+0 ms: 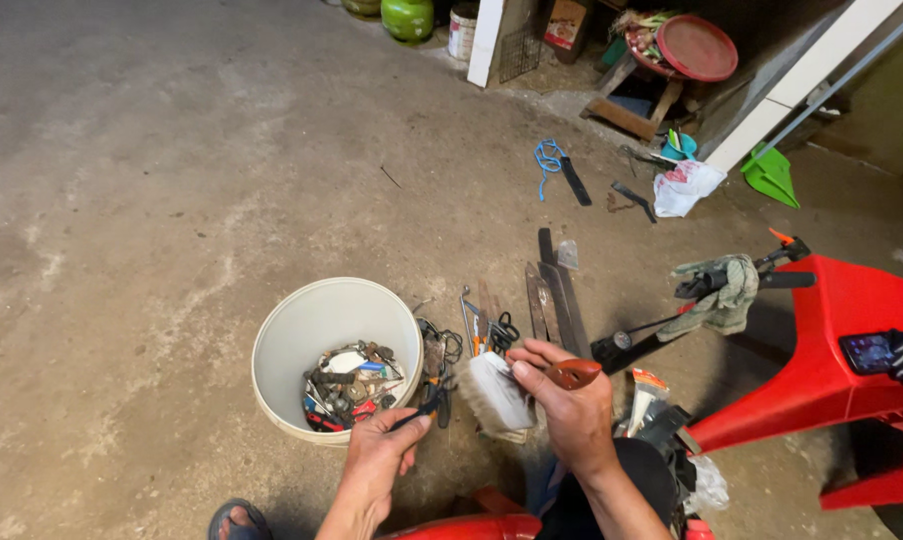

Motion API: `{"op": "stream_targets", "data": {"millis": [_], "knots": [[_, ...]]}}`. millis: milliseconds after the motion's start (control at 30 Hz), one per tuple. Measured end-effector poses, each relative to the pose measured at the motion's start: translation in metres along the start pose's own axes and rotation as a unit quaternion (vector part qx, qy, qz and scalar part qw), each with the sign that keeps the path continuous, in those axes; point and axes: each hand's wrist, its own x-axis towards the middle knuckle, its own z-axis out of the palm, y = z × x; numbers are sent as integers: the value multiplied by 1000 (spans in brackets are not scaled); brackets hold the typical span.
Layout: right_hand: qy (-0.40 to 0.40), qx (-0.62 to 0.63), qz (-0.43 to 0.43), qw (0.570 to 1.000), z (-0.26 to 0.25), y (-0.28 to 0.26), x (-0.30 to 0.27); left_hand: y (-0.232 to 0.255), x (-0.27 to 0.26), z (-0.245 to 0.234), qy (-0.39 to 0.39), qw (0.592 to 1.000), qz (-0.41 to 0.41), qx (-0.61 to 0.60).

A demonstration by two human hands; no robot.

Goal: The person sits on a red stool and cleans various metal tools retrieved from a white bucket. Using a wire brush, they scrub a metal clamp, a wrench, and a screwdriver to remove dirt or rust, then place the cleaned items on the floor next to other tools.

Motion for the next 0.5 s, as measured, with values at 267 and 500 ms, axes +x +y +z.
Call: {"op": "stream_targets", "data": {"millis": [267, 500], "knots": [[1, -34, 25, 999, 4, 0, 6, 10, -8, 10, -34, 999, 17, 12], [44, 1, 20, 999, -7, 3, 2, 3, -7, 2, -10, 1000, 3, 4]]}}
